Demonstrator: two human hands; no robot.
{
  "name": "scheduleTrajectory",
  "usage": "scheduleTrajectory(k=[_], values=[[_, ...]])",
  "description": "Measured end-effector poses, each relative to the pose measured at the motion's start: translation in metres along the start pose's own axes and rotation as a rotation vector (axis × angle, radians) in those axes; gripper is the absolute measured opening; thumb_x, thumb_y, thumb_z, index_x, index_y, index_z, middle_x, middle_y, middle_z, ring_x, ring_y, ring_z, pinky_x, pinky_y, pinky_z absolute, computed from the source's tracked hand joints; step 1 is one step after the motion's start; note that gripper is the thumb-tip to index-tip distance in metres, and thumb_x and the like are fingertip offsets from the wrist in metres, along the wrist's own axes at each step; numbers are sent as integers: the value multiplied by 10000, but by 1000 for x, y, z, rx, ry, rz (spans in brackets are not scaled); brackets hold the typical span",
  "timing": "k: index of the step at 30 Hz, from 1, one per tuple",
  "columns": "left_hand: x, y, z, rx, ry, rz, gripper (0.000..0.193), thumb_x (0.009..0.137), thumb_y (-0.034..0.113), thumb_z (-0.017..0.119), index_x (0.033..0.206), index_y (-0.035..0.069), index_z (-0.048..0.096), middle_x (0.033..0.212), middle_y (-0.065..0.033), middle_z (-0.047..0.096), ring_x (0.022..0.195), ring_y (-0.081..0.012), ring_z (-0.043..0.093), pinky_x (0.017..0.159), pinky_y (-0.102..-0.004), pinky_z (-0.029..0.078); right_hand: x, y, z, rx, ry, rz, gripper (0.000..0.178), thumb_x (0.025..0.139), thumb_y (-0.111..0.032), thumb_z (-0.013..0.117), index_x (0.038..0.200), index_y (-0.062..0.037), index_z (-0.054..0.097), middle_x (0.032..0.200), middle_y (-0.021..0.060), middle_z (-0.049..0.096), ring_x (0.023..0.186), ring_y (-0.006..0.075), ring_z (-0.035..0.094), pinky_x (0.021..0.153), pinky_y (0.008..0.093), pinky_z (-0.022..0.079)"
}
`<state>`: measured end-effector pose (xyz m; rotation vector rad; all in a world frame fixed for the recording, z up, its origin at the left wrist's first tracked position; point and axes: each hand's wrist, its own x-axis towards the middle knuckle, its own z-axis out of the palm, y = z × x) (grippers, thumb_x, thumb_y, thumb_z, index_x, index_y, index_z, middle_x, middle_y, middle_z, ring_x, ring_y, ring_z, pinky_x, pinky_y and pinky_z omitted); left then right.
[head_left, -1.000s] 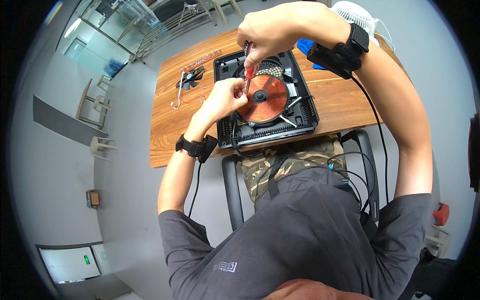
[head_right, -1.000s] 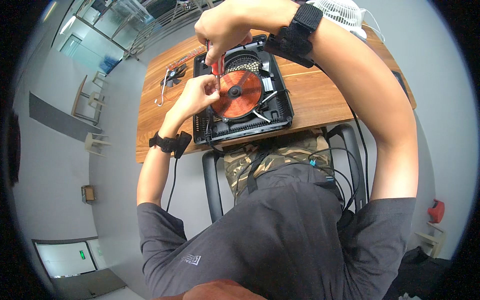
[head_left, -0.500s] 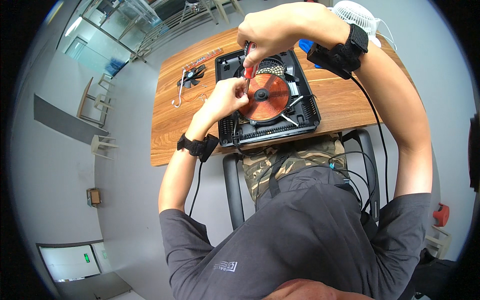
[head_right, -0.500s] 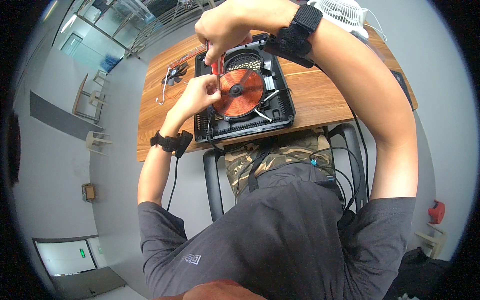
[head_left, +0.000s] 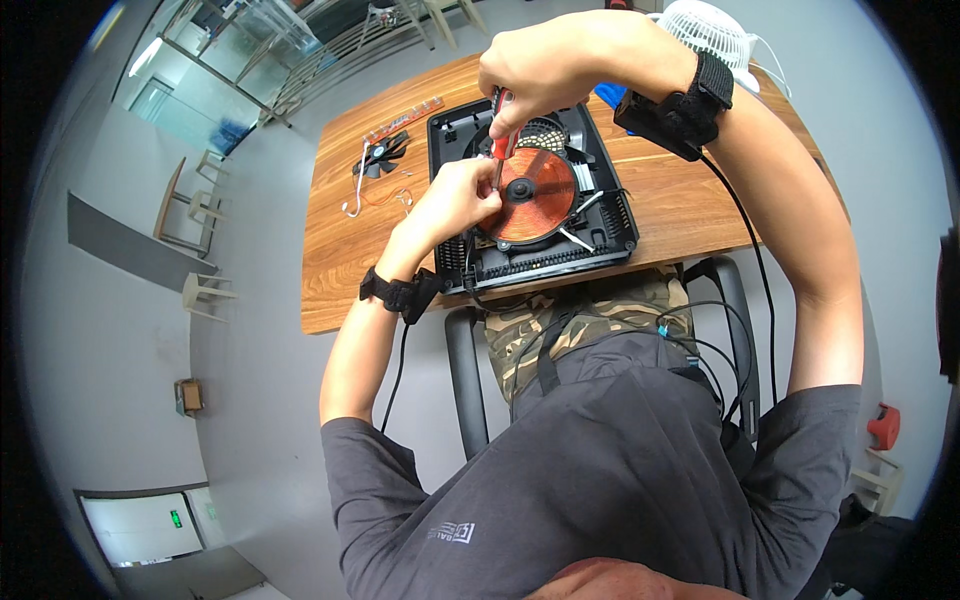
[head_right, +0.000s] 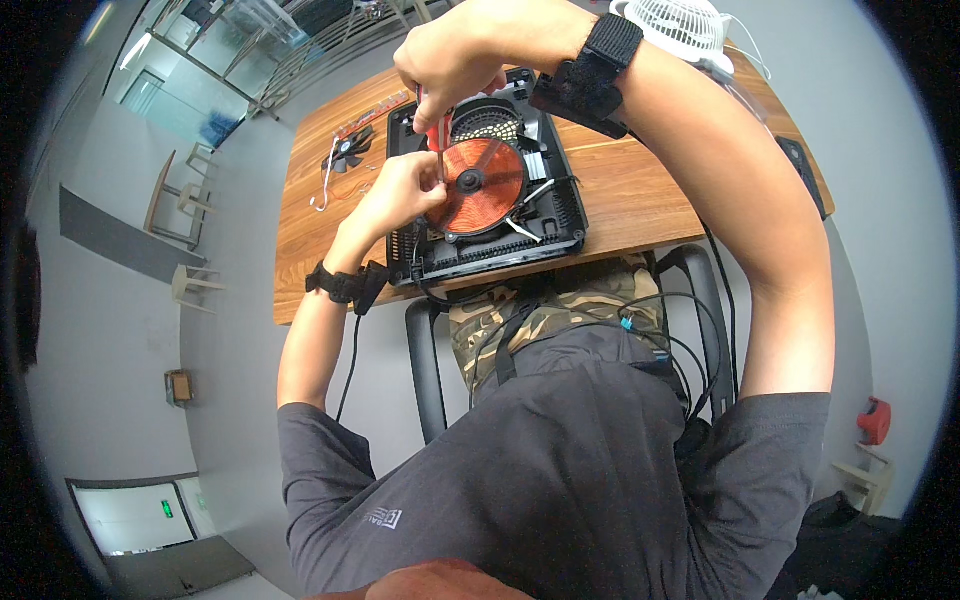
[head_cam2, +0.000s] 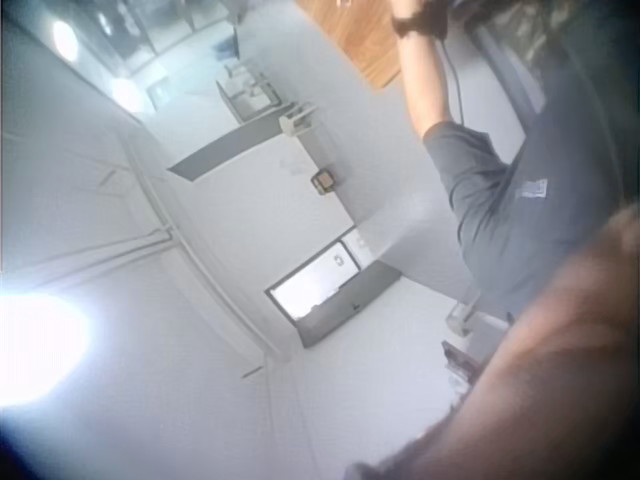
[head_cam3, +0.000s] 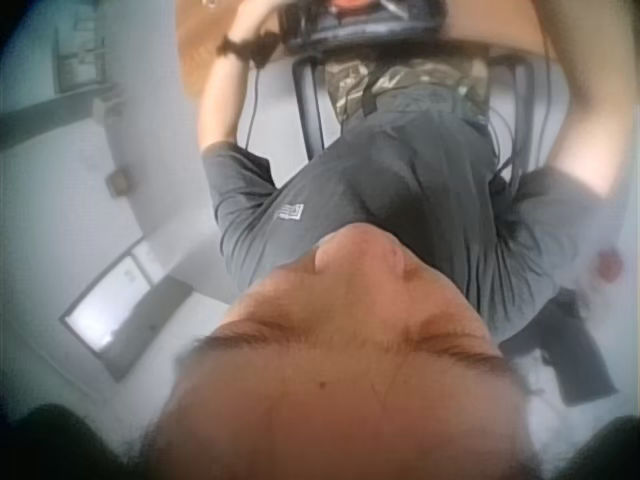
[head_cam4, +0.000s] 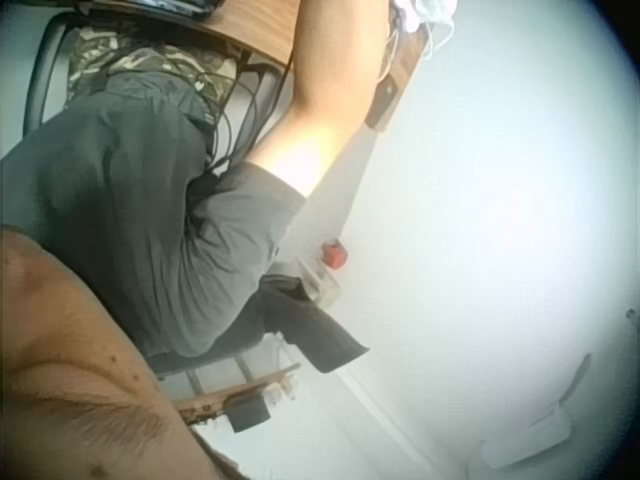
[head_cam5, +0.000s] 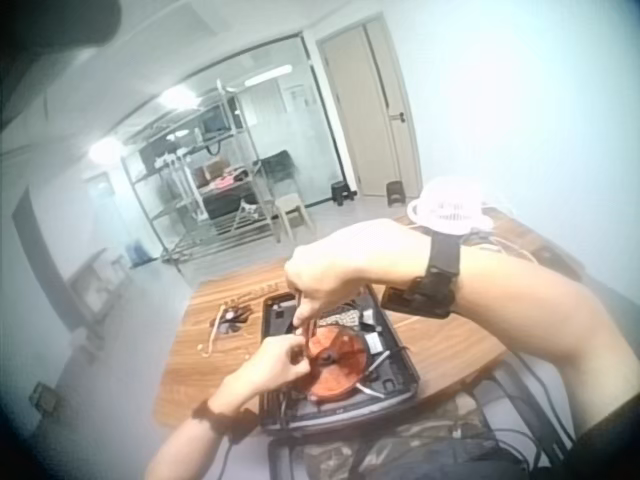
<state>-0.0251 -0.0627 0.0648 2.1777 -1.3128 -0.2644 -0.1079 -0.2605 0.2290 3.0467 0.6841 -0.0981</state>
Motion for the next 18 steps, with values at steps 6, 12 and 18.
scheduleTrajectory(k=[6,12,18], values=[[0,1,-1,48,-20,5,146,790,79,699,853,-35,632,718,-106,638,670,-164,621,660,-319,518,-2,-4,-1,30,10,8,475,895,-424,718,892,51,711,690,183,678,573,273,671,508,366,543],[4,1,3,66,-8,11,147,779,78,686,851,-45,648,716,-130,660,671,-198,662,662,-330,535,-22,-14,-8,53,70,-61,506,919,-428,694,855,75,696,641,179,667,511,254,666,453,347,537],[6,10,2,126,36,-22,173,764,89,687,837,-67,669,732,-170,687,689,-257,698,680,-356,551,-23,-14,-7,47,103,-110,527,924,-438,685,806,76,689,617,174,662,497,251,669,437,341,540]])
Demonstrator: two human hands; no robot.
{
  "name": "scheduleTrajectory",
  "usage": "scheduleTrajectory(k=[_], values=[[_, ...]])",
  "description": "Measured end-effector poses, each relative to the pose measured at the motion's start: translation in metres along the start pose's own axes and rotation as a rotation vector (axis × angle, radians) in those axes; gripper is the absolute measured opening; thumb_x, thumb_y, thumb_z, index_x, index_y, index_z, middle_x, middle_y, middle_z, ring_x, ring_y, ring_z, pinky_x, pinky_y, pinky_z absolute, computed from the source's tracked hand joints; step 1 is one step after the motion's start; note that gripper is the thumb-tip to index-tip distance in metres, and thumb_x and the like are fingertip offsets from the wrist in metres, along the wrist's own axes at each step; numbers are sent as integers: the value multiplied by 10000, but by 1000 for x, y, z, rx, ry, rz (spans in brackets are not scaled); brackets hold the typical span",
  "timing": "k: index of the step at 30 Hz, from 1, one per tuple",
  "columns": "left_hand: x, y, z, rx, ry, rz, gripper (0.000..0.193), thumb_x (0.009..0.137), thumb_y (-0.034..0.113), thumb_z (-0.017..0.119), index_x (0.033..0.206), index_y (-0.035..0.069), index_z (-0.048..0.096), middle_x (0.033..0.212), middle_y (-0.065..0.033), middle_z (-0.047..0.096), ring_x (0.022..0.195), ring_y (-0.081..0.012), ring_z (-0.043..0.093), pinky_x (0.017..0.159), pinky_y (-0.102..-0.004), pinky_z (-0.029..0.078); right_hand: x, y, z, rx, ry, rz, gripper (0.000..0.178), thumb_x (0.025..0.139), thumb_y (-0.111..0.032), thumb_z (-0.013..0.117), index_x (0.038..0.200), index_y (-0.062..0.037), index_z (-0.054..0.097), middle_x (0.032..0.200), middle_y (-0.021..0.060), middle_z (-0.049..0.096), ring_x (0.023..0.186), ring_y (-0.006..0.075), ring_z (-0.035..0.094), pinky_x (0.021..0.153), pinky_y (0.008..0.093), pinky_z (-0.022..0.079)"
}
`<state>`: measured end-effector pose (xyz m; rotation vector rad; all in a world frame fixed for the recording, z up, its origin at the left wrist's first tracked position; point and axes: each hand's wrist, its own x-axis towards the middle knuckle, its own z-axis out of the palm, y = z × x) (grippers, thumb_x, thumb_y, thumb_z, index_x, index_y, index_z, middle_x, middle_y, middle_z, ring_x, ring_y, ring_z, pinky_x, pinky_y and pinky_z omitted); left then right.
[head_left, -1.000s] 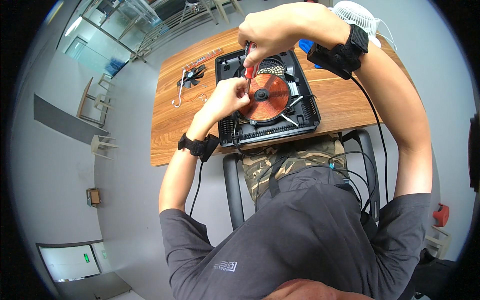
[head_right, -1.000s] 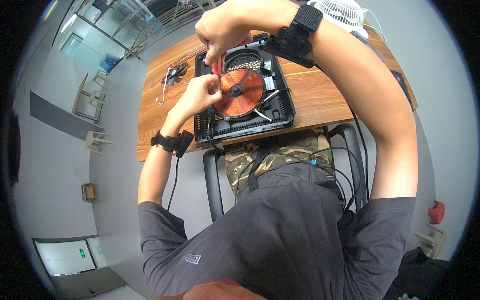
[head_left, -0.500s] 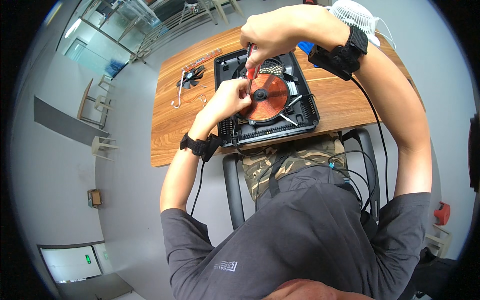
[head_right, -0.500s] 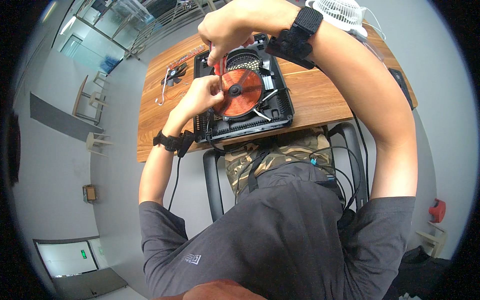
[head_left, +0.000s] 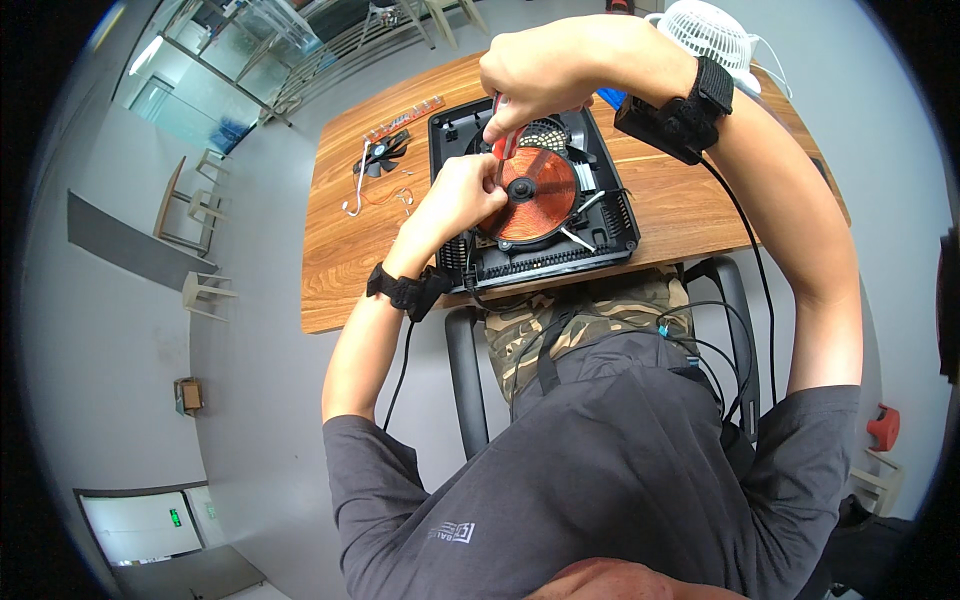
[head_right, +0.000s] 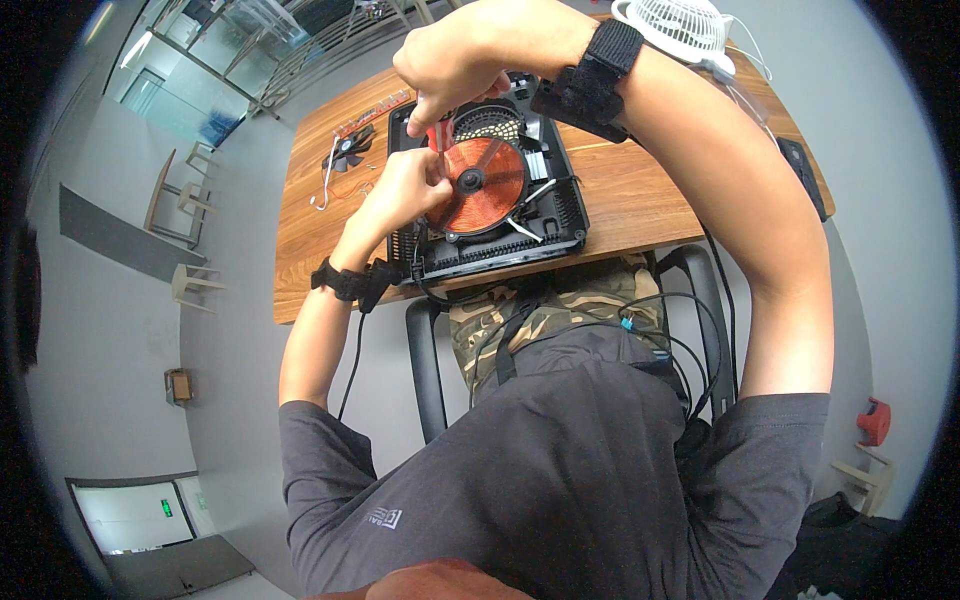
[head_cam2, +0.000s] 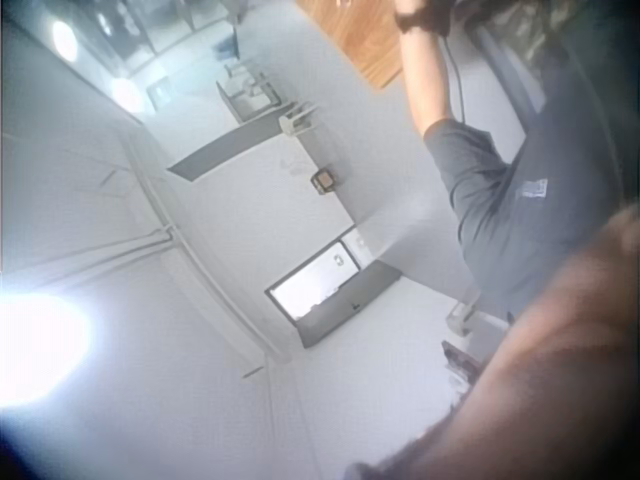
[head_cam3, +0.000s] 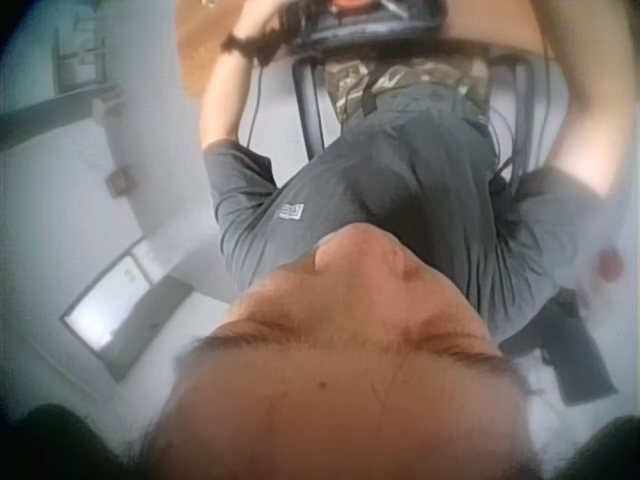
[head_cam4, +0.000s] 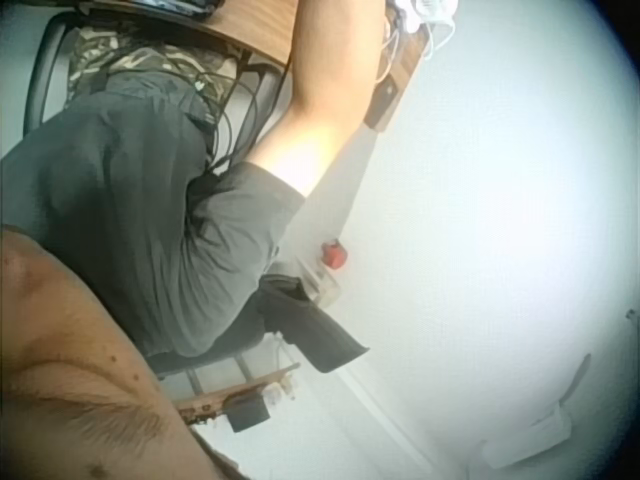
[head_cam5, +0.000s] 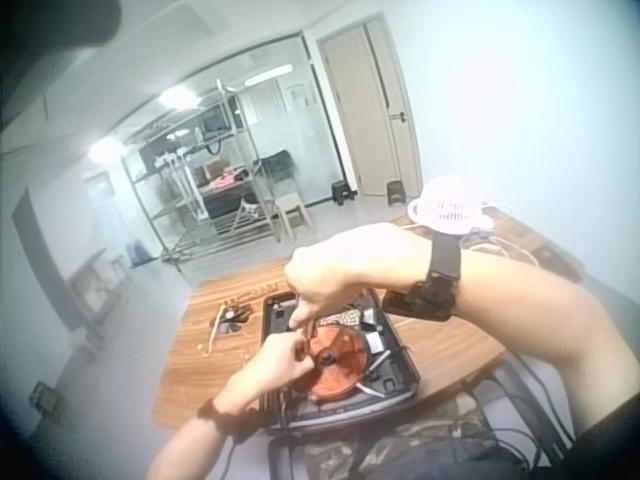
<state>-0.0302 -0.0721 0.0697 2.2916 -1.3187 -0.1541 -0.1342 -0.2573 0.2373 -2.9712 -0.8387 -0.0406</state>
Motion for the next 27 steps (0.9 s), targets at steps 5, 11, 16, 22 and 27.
scheduleTrajectory(k=[5,11,16,22,27], values=[[-2,7,2,36,4,-12,179,762,93,684,820,-75,672,734,-196,693,698,-300,707,693,-385,557,0,0,3,2,30,-10,537,924,-446,683,775,70,688,609,174,660,490,253,664,435,342,539],[1,3,6,-26,11,25,150,776,84,682,818,-60,670,708,-170,679,658,-261,687,662,-366,548,11,1,4,-23,-124,223,524,905,-463,690,800,50,701,658,180,667,561,288,667,507,382,537],[2,6,3,-120,17,13,253,789,86,729,996,-32,644,750,-110,648,679,-208,651,676,-346,540,-4,-1,-33,-77,-296,226,567,927,-549,622,897,5,739,805,210,706,697,351,660,641,433,537],[11,-14,2,-67,143,73,844,794,212,824,1482,23,375,1282,-186,548,1155,-282,585,974,-360,496,-16,20,-29,-19,-209,233,606,920,-571,616,834,18,729,716,222,672,635,360,637,606,445,523],[15,-17,13,81,-90,174,1041,749,514,817,1528,36,319,1549,-274,333,1436,-423,346,1167,-503,326,-23,49,-26,-21,-236,256,568,919,-524,631,845,31,725,716,221,674,650,360,653,627,442,534]])
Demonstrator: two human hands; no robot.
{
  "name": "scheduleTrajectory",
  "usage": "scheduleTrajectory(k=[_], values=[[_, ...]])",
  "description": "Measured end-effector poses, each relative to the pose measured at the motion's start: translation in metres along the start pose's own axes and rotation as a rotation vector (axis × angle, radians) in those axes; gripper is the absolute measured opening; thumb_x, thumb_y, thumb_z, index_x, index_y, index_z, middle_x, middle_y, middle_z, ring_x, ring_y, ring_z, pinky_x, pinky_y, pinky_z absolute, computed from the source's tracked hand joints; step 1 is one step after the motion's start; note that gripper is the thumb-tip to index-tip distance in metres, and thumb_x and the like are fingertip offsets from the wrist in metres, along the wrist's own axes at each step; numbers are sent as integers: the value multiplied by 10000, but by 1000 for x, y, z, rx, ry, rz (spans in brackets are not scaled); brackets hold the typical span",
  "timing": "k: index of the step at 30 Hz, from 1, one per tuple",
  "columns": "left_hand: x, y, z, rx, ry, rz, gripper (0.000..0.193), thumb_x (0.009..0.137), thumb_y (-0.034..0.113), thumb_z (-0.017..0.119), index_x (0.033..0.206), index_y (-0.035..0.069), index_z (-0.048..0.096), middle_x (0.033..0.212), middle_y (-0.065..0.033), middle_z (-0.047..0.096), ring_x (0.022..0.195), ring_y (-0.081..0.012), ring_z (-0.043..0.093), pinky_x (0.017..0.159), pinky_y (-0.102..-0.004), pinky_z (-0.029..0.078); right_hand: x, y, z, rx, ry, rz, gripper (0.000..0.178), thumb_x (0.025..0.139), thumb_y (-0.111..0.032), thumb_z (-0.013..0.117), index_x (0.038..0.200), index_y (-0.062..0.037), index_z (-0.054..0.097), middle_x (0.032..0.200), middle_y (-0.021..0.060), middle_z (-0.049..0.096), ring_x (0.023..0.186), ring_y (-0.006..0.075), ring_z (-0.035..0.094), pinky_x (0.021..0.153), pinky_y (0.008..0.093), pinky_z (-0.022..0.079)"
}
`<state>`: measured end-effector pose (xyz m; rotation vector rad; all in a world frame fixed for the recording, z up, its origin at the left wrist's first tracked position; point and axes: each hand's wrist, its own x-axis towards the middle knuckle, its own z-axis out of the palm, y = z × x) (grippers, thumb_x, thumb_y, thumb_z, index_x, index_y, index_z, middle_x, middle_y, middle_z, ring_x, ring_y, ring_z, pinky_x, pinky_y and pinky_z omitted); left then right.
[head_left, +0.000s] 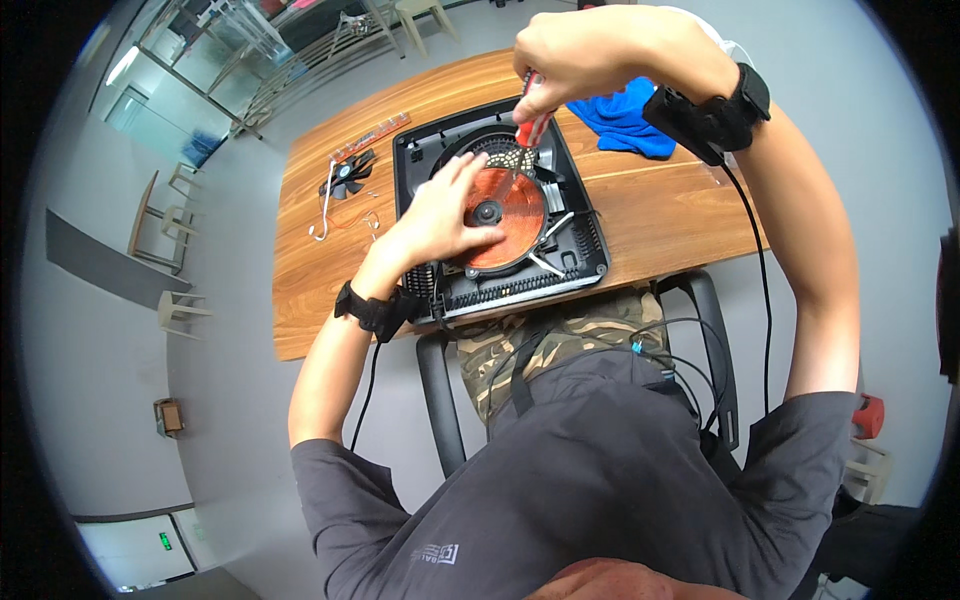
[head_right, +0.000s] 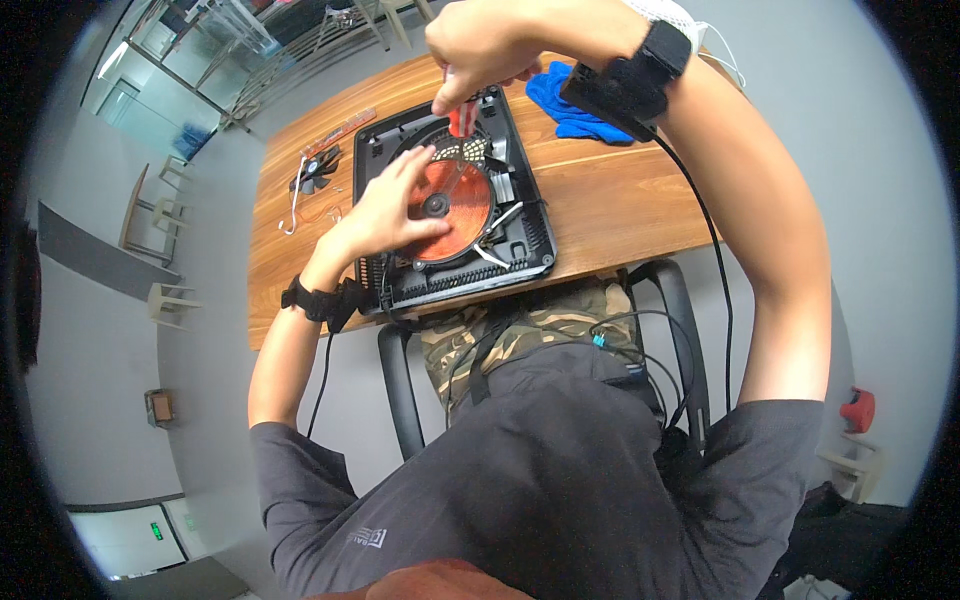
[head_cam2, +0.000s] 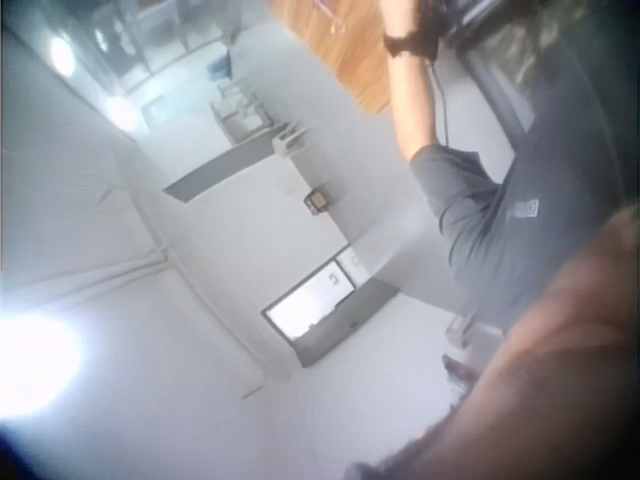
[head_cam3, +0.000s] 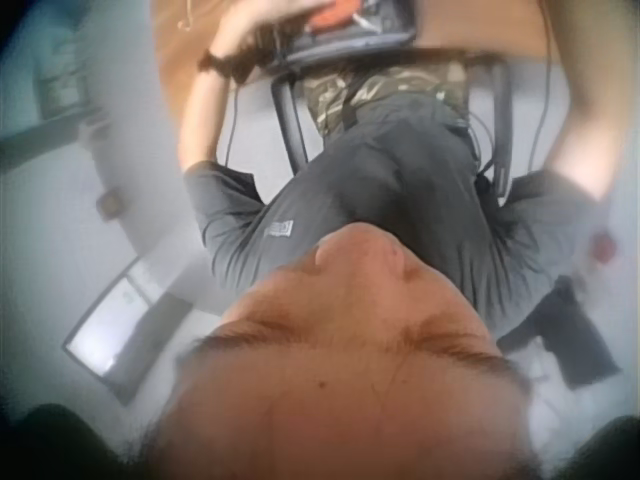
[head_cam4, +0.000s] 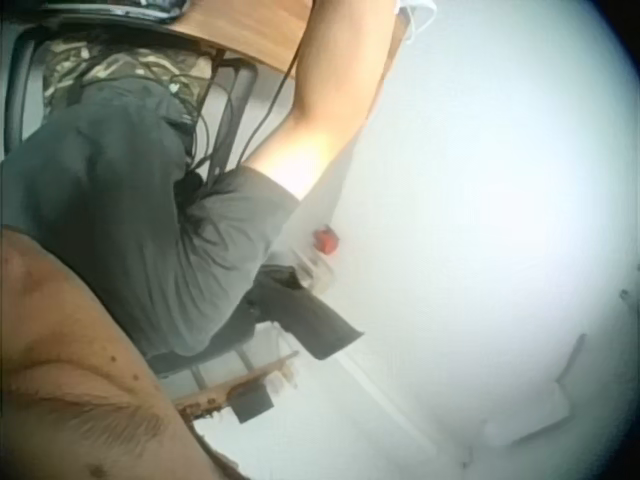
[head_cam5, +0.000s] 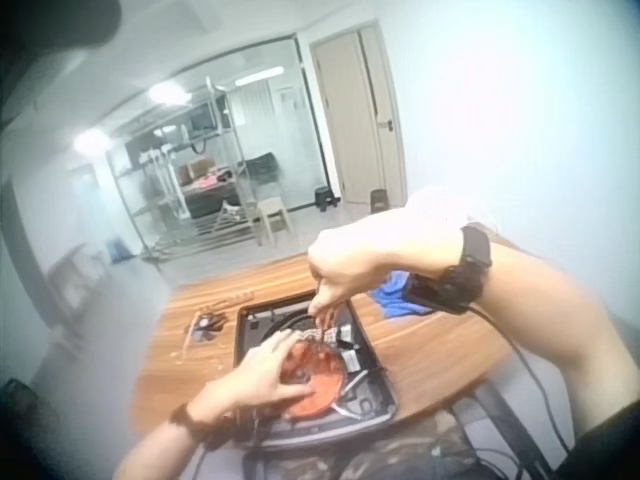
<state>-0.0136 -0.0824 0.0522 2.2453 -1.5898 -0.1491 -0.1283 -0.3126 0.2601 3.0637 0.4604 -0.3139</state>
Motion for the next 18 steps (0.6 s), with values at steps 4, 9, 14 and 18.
scheduleTrajectory(k=[4,9,14,18], values=[[1,7,11,112,-135,-74,1102,756,636,765,1563,80,260,1620,-246,200,1514,-409,180,1186,-621,187,2,13,3,-5,3,37,545,907,-500,656,831,37,717,698,209,668,634,345,657,600,431,532],[7,6,8,100,-198,-56,1068,744,614,787,1547,95,312,1597,-213,249,1487,-400,254,1174,-620,227,9,21,14,-4,43,70,520,892,-469,688,815,44,707,676,195,662,614,325,662,566,417,529],[9,9,5,99,-201,-62,1034,730,592,807,1521,98,360,1565,-210,287,1453,-405,318,1158,-618,266,16,24,22,8,79,89,497,877,-439,720,798,52,696,654,180,655,594,306,666,531,403,527],[10,9,4,79,-191,-55,1045,715,599,815,1512,91,371,1562,-213,296,1454,-400,317,1153,-615,276,21,30,27,20,86,87,485,864,-433,728,807,47,696,669,187,647,613,325,646,559,418,511]])
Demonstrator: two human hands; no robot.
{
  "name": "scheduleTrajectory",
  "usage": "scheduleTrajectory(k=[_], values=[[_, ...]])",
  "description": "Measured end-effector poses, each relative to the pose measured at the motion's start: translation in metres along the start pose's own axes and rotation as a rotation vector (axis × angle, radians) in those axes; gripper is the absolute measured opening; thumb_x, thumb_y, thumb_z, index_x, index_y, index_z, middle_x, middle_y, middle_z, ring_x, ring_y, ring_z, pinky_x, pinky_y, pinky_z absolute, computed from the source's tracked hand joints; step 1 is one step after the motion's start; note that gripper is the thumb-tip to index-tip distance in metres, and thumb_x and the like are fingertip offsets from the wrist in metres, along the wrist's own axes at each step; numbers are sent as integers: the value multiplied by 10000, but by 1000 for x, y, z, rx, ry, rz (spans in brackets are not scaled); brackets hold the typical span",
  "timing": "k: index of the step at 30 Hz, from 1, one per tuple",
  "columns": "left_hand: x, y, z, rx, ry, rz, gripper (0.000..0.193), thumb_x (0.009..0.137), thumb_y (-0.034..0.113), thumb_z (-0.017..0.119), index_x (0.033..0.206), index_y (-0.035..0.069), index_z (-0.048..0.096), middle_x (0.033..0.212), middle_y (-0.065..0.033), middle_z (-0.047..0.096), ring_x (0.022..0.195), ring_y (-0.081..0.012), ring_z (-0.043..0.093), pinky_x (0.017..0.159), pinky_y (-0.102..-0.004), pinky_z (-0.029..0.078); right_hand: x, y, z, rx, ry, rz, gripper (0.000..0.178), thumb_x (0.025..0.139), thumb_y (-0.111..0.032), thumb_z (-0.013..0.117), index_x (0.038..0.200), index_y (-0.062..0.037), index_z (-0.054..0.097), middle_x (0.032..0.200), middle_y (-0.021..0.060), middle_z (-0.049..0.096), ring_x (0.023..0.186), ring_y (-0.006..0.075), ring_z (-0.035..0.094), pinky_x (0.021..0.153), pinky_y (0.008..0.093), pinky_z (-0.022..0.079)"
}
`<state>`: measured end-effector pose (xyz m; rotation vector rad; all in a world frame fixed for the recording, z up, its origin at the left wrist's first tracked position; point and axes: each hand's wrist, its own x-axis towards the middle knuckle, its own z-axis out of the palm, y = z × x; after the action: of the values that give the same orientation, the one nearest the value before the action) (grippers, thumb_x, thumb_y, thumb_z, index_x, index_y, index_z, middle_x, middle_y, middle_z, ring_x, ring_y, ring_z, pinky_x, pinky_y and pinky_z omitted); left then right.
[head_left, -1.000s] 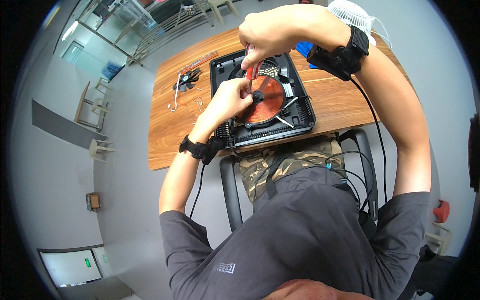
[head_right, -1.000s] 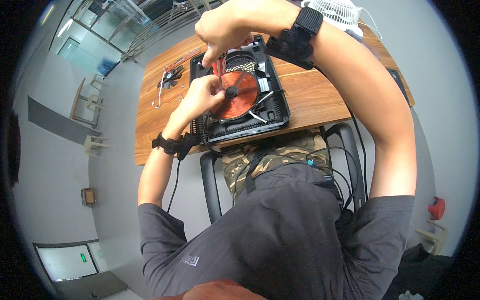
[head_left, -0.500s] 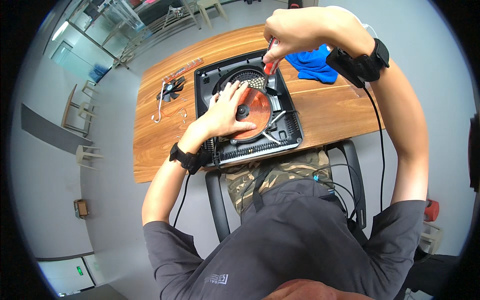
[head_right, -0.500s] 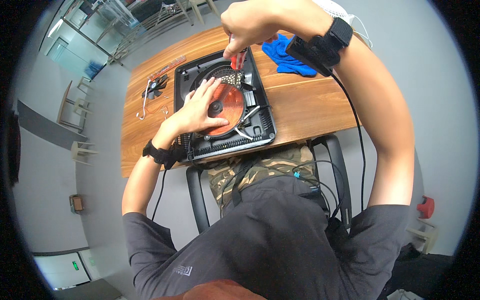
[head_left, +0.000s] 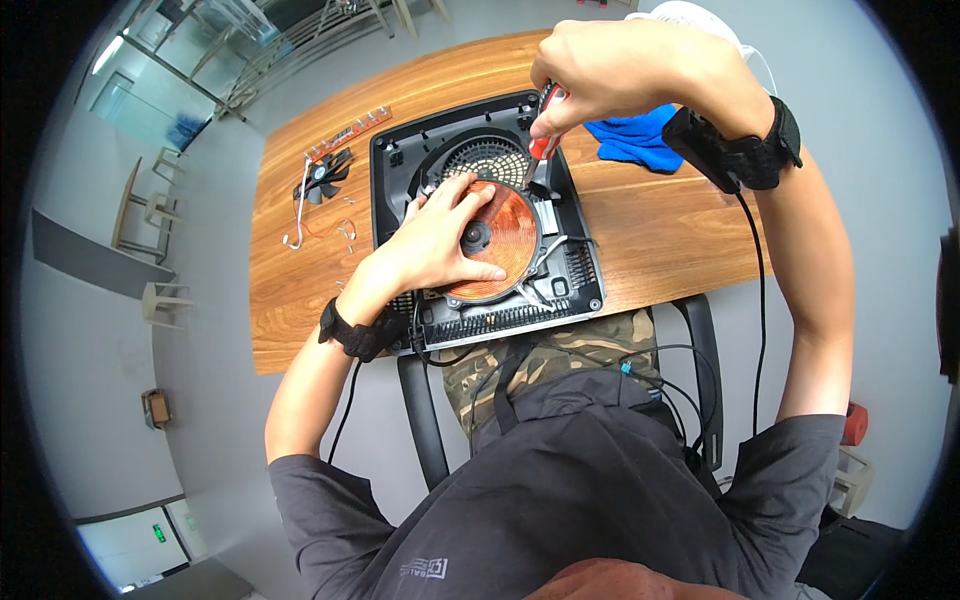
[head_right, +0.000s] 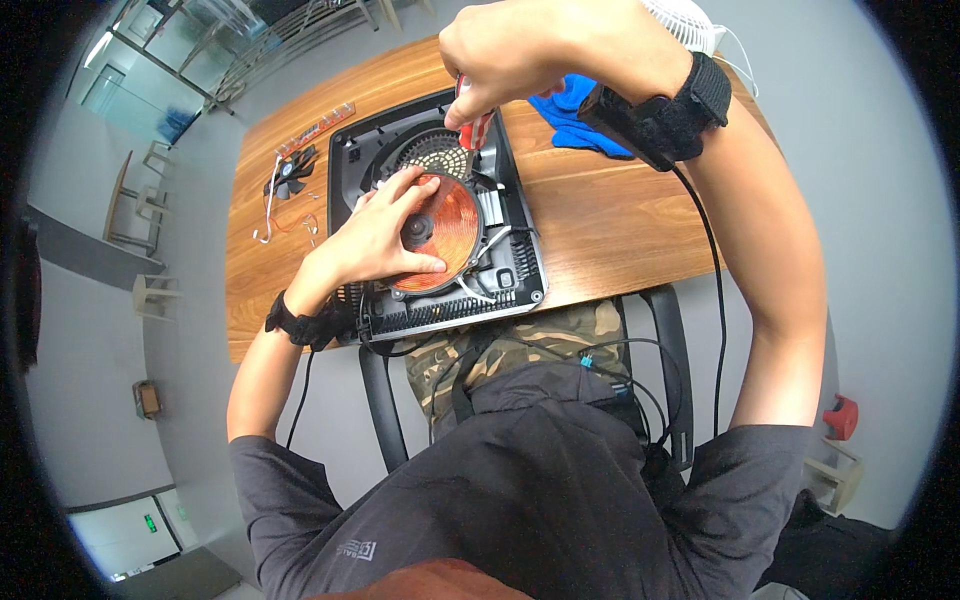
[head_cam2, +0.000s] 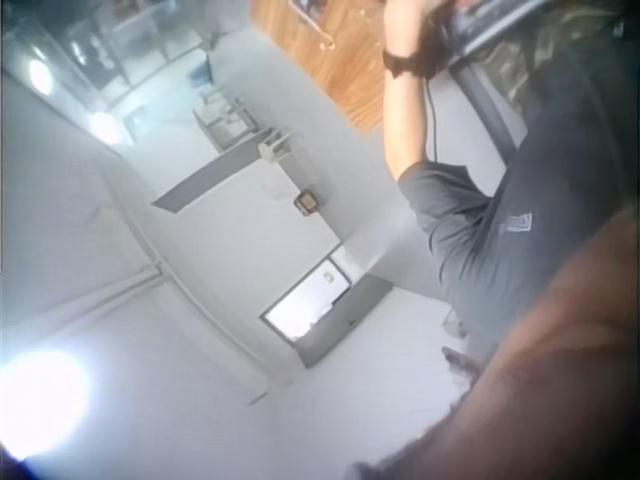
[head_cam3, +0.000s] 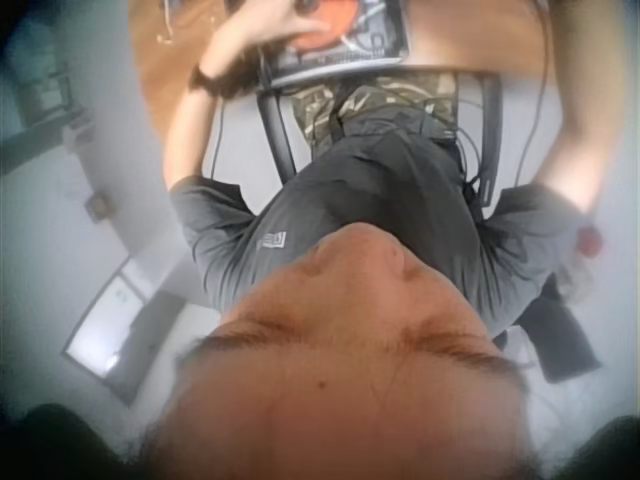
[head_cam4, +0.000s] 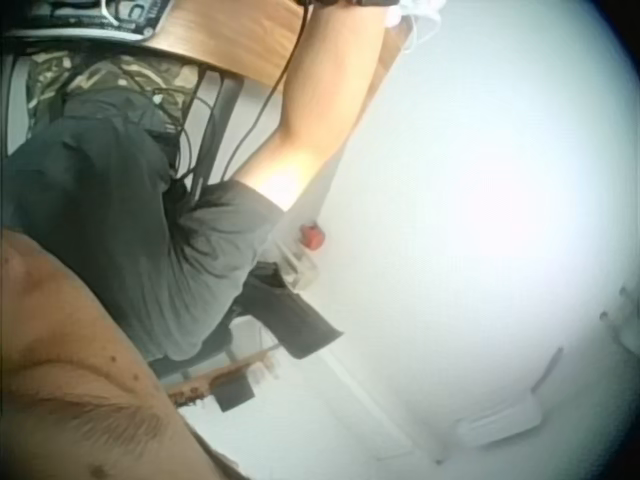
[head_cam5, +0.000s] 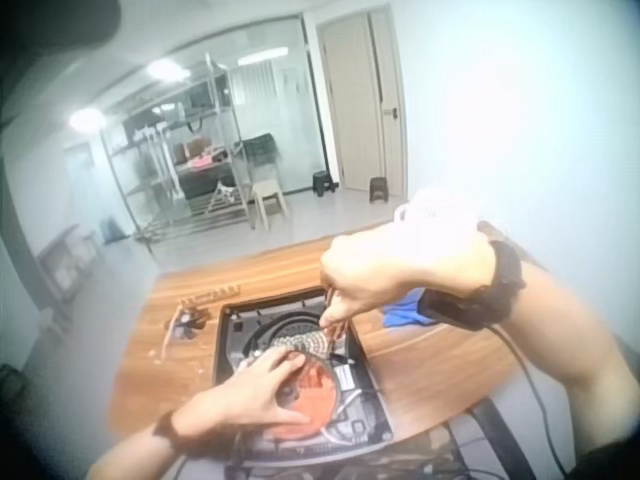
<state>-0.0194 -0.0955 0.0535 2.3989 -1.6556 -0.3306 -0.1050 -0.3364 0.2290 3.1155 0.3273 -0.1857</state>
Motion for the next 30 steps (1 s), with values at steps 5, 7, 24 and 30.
scheduleTrajectory(k=[5,7,24,30], values=[[2,1,-1,0,3,-1,1064,697,622,816,1504,80,383,1554,-213,321,1458,-391,311,1145,-624,281,3,7,4,61,24,-18,502,859,-436,733,771,55,689,634,197,627,612,324,645,544,410,504],[1,0,1,15,17,2,1063,694,624,816,1500,78,389,1553,-214,325,1457,-395,314,1142,-628,289,8,7,3,-3,-32,-21,440,871,-372,734,846,63,671,702,196,660,624,317,663,542,391,526],[4,3,-3,37,1,9,1023,703,561,836,1487,63,406,1519,-236,348,1391,-426,398,1148,-531,350,2,5,-10,19,-124,-106,530,880,-478,703,826,49,723,780,252,689,676,399,662,651,453,555],[6,-1,-1,31,11,34,1043,681,623,820,1458,43,434,1508,-212,363,1403,-407,385,1105,-622,360,8,-8,-20,-22,-240,-12,527,913,-474,662,856,45,728,807,236,702,697,391,670,656,451,568]])
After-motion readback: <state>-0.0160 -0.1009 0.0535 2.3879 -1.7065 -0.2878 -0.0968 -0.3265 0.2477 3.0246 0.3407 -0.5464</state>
